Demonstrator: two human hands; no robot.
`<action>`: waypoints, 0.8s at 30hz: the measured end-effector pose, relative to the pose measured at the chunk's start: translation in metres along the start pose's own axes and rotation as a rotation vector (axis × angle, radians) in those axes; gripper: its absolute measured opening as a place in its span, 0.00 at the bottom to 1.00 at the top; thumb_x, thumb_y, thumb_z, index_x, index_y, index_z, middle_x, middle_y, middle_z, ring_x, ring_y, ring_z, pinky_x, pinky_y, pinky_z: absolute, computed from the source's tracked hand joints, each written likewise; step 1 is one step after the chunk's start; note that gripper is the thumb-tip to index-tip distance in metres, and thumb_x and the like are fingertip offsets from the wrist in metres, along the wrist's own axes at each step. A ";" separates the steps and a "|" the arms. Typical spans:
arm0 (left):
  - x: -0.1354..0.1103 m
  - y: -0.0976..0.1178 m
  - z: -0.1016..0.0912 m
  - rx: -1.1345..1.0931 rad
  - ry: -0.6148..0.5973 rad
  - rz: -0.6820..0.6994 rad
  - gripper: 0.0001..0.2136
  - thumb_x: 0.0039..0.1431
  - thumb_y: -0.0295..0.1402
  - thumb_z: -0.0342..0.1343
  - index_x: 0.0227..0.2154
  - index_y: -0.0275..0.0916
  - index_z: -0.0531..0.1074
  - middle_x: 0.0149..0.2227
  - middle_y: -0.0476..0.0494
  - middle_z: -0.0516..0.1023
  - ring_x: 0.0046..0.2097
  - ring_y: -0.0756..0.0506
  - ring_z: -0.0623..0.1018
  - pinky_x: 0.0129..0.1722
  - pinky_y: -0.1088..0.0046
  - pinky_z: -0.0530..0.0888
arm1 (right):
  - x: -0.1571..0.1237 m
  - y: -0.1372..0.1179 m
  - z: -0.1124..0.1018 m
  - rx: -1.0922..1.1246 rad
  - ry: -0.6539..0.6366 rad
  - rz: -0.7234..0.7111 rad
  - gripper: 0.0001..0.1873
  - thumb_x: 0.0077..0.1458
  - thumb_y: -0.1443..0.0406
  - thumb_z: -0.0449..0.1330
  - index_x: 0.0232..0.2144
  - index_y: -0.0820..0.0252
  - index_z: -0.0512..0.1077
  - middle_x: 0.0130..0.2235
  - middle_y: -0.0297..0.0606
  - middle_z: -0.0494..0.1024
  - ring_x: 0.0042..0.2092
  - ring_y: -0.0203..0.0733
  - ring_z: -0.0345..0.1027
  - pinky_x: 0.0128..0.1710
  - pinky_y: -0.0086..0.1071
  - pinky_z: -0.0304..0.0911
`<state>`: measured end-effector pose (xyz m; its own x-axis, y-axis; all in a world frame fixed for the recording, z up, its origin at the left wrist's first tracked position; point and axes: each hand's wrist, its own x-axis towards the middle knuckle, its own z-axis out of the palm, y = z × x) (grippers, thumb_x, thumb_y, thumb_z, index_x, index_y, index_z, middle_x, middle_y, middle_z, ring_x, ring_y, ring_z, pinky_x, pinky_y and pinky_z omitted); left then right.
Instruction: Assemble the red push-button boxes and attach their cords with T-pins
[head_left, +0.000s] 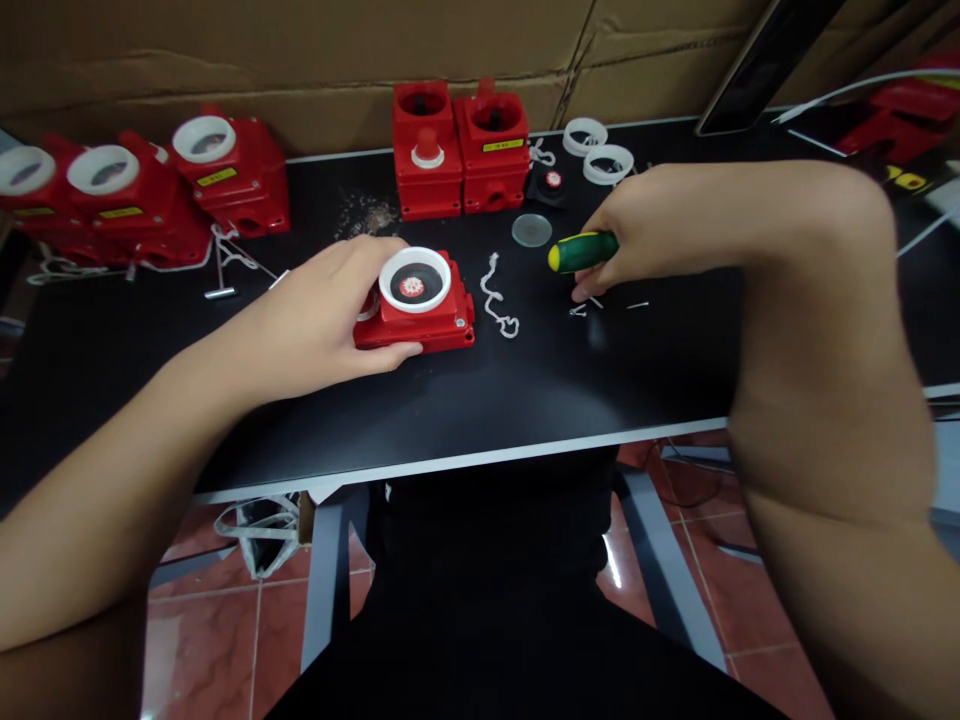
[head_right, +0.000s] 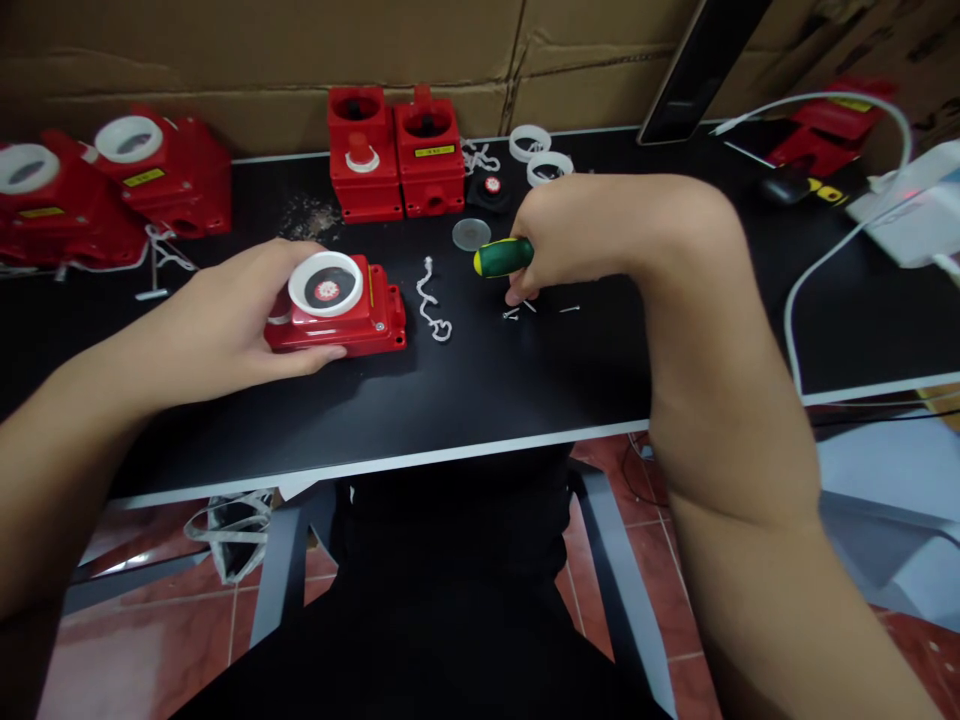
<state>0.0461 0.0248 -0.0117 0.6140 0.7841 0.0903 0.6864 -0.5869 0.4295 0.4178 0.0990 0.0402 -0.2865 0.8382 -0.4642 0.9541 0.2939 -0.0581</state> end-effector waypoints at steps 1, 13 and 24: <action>0.000 0.000 0.000 -0.002 0.003 0.006 0.33 0.75 0.57 0.67 0.75 0.48 0.77 0.71 0.36 0.87 0.68 0.24 0.87 0.75 0.35 0.87 | 0.002 0.002 0.001 -0.018 -0.012 -0.008 0.10 0.70 0.57 0.84 0.39 0.53 0.92 0.36 0.41 0.90 0.46 0.66 0.89 0.56 0.57 0.81; -0.001 -0.004 0.001 -0.014 0.009 0.042 0.33 0.77 0.57 0.66 0.76 0.48 0.76 0.71 0.33 0.86 0.69 0.22 0.87 0.75 0.35 0.86 | -0.003 0.006 -0.001 -0.048 -0.056 -0.038 0.07 0.68 0.66 0.84 0.47 0.51 0.95 0.44 0.38 0.97 0.44 0.57 0.89 0.48 0.47 0.75; -0.003 -0.002 0.007 0.010 0.002 0.102 0.33 0.79 0.58 0.66 0.77 0.49 0.75 0.69 0.34 0.86 0.65 0.22 0.88 0.71 0.36 0.88 | 0.014 0.023 0.005 -0.027 0.155 -0.283 0.17 0.56 0.71 0.88 0.28 0.51 0.85 0.22 0.26 0.78 0.24 0.37 0.67 0.31 0.42 0.58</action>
<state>0.0456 0.0221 -0.0189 0.6798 0.7208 0.1351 0.6242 -0.6654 0.4093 0.4364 0.1151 0.0276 -0.5520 0.7810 -0.2922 0.8326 0.5355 -0.1416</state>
